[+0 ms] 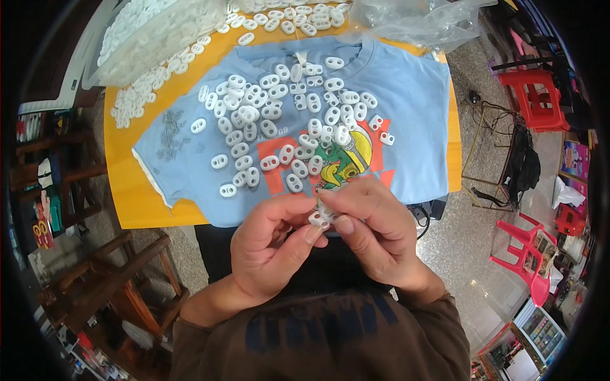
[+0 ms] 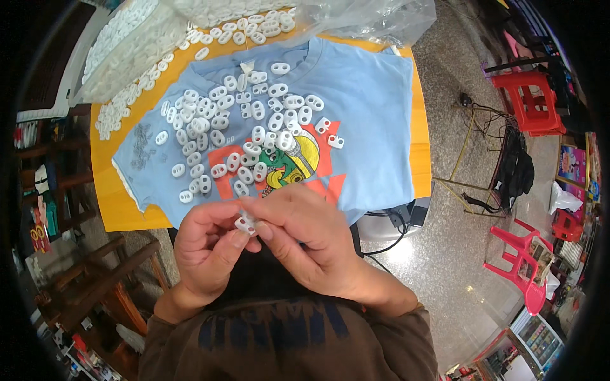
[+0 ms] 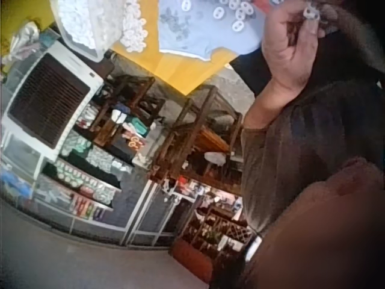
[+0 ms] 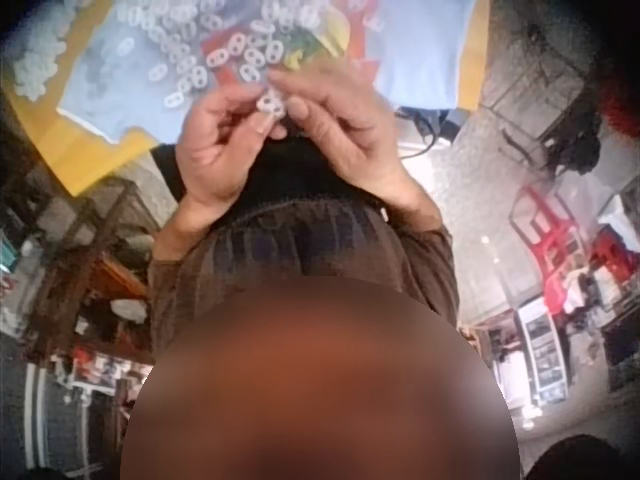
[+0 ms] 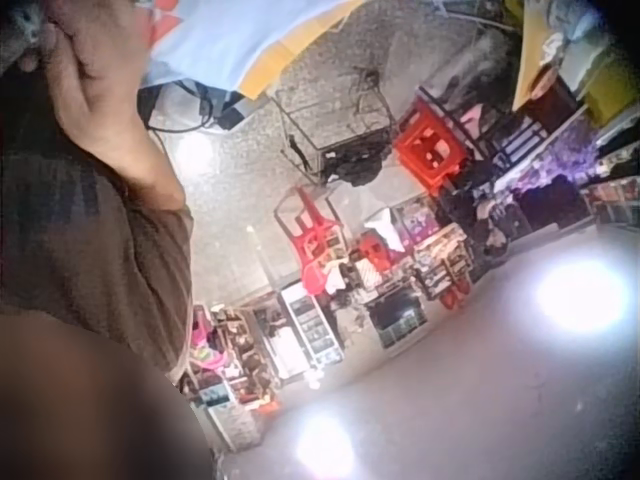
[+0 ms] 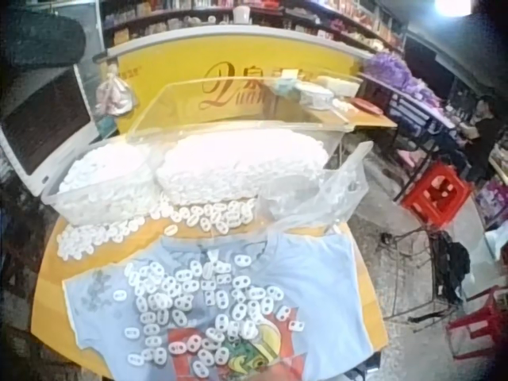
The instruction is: Assembling white plastic cord locks by manually inserting internal spring components.
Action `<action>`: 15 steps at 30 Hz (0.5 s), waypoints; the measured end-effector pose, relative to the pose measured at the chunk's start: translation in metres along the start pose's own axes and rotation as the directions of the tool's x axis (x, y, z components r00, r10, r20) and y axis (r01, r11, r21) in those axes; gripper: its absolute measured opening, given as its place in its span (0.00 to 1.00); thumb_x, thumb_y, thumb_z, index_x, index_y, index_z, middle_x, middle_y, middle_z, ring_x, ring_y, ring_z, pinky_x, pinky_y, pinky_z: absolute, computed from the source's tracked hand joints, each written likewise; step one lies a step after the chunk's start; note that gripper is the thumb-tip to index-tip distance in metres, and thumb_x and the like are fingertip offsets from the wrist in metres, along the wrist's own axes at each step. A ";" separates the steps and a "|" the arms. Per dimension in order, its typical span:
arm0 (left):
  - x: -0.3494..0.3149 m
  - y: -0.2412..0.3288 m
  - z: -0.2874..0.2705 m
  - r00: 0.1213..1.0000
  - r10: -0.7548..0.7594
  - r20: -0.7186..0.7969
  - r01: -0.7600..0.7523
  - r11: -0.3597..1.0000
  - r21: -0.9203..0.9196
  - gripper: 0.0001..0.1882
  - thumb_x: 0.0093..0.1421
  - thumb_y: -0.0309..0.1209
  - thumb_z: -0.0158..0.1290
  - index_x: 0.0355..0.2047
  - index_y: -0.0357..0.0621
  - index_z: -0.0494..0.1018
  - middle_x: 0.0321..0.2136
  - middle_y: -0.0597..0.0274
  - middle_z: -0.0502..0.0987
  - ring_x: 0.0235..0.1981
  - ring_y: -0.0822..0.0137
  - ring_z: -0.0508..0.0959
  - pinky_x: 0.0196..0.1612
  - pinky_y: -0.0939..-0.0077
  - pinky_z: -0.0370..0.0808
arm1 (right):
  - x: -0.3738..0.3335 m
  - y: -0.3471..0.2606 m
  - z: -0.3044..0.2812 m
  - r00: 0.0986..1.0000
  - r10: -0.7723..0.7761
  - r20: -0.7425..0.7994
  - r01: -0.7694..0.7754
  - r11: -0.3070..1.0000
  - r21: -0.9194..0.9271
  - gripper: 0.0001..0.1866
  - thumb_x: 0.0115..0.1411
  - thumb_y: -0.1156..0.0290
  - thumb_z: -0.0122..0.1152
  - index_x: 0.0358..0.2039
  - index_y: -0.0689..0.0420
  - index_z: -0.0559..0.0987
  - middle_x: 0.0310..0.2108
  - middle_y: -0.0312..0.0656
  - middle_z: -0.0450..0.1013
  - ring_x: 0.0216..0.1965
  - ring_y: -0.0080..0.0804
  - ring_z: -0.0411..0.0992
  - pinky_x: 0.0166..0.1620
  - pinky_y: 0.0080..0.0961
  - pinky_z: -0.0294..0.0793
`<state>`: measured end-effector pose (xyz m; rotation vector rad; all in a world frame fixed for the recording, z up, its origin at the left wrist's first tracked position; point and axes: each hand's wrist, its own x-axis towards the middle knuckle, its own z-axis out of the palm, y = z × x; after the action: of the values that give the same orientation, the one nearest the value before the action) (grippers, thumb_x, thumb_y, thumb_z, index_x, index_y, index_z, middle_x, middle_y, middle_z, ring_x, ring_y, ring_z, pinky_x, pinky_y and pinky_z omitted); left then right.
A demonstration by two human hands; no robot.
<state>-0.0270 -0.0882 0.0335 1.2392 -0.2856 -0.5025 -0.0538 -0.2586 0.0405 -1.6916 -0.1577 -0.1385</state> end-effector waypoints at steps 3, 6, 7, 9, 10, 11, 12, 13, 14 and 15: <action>-0.002 0.001 0.001 1.000 -0.018 -0.017 0.018 0.999 -0.026 0.16 0.57 0.18 0.48 0.47 0.34 0.62 0.36 0.56 0.72 0.35 0.72 0.75 0.36 0.81 0.76 | -0.002 -0.001 0.000 1.000 -0.002 0.026 0.002 1.000 0.008 0.18 0.54 0.80 0.54 0.47 0.60 0.73 0.31 0.40 0.72 0.33 0.33 0.68 0.35 0.23 0.67; -0.002 -0.001 0.001 1.000 -0.017 -0.007 0.017 0.999 -0.049 0.17 0.57 0.18 0.49 0.47 0.34 0.62 0.36 0.56 0.72 0.36 0.72 0.74 0.36 0.81 0.76 | -0.004 0.001 -0.001 0.999 -0.017 0.026 0.017 1.000 0.011 0.19 0.54 0.81 0.54 0.48 0.60 0.72 0.32 0.40 0.71 0.34 0.32 0.68 0.34 0.22 0.67; -0.003 -0.001 0.001 1.000 -0.013 -0.002 0.013 0.999 -0.048 0.17 0.57 0.18 0.49 0.47 0.35 0.62 0.36 0.56 0.72 0.37 0.72 0.75 0.35 0.81 0.76 | -0.005 0.002 0.000 1.000 -0.018 0.024 0.018 1.000 0.009 0.19 0.54 0.81 0.54 0.48 0.60 0.72 0.32 0.40 0.71 0.34 0.32 0.68 0.34 0.22 0.67; -0.004 0.000 0.002 1.000 -0.023 -0.015 0.023 0.999 -0.032 0.17 0.57 0.18 0.49 0.47 0.35 0.62 0.37 0.55 0.72 0.36 0.72 0.75 0.35 0.81 0.76 | -0.006 0.003 0.001 1.000 -0.025 -0.003 0.025 0.999 0.046 0.19 0.53 0.81 0.54 0.48 0.61 0.72 0.32 0.40 0.71 0.33 0.31 0.68 0.34 0.22 0.67; -0.004 0.001 0.003 0.999 -0.035 -0.032 0.034 0.999 -0.013 0.17 0.57 0.18 0.49 0.47 0.35 0.62 0.37 0.55 0.72 0.36 0.72 0.75 0.35 0.81 0.76 | -0.006 0.002 0.002 1.000 -0.026 -0.004 0.026 0.999 0.045 0.19 0.53 0.81 0.54 0.48 0.61 0.72 0.32 0.40 0.71 0.33 0.31 0.68 0.34 0.22 0.67; -0.004 0.001 0.003 0.999 -0.034 -0.031 0.034 0.999 -0.013 0.17 0.57 0.18 0.49 0.47 0.35 0.62 0.37 0.55 0.72 0.36 0.72 0.75 0.35 0.81 0.76 | -0.007 0.001 0.002 1.000 -0.014 -0.011 0.014 0.999 0.052 0.19 0.53 0.82 0.54 0.48 0.61 0.72 0.32 0.40 0.71 0.33 0.31 0.68 0.34 0.22 0.67; -0.004 0.001 0.004 0.999 -0.023 -0.035 0.022 1.000 -0.013 0.17 0.57 0.17 0.48 0.47 0.35 0.63 0.36 0.55 0.72 0.35 0.72 0.75 0.35 0.81 0.76 | -0.007 0.001 0.002 1.000 -0.001 -0.019 0.002 0.998 0.059 0.19 0.53 0.82 0.54 0.48 0.61 0.72 0.32 0.40 0.71 0.32 0.31 0.68 0.34 0.22 0.67; -0.004 0.001 0.005 0.999 -0.011 -0.039 0.010 1.000 -0.013 0.17 0.57 0.17 0.48 0.47 0.35 0.63 0.36 0.55 0.73 0.35 0.72 0.75 0.34 0.81 0.76 | -0.008 0.001 0.003 1.000 -0.002 -0.019 0.004 0.998 0.059 0.19 0.53 0.82 0.54 0.48 0.61 0.72 0.32 0.40 0.71 0.32 0.31 0.68 0.34 0.22 0.67; -0.004 0.001 0.006 0.999 -0.009 -0.038 0.009 1.000 -0.013 0.17 0.57 0.17 0.48 0.47 0.35 0.63 0.36 0.55 0.73 0.35 0.72 0.75 0.34 0.81 0.76 | -0.009 0.001 0.003 1.000 0.001 -0.027 0.000 0.998 0.067 0.19 0.53 0.82 0.54 0.48 0.61 0.72 0.31 0.40 0.71 0.32 0.31 0.68 0.34 0.22 0.67; -0.005 0.000 0.007 0.999 -0.004 -0.045 0.003 1.000 -0.025 0.17 0.57 0.17 0.48 0.47 0.35 0.63 0.36 0.55 0.73 0.35 0.72 0.75 0.34 0.81 0.76 | -0.009 0.001 0.004 0.999 0.005 -0.036 -0.003 0.997 0.075 0.19 0.53 0.82 0.54 0.48 0.61 0.72 0.31 0.41 0.71 0.31 0.31 0.68 0.33 0.22 0.67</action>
<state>-0.0343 -0.0917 0.0362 1.2254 -0.2386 -0.4792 -0.0625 -0.2553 0.0375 -1.6135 -0.1311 -0.1580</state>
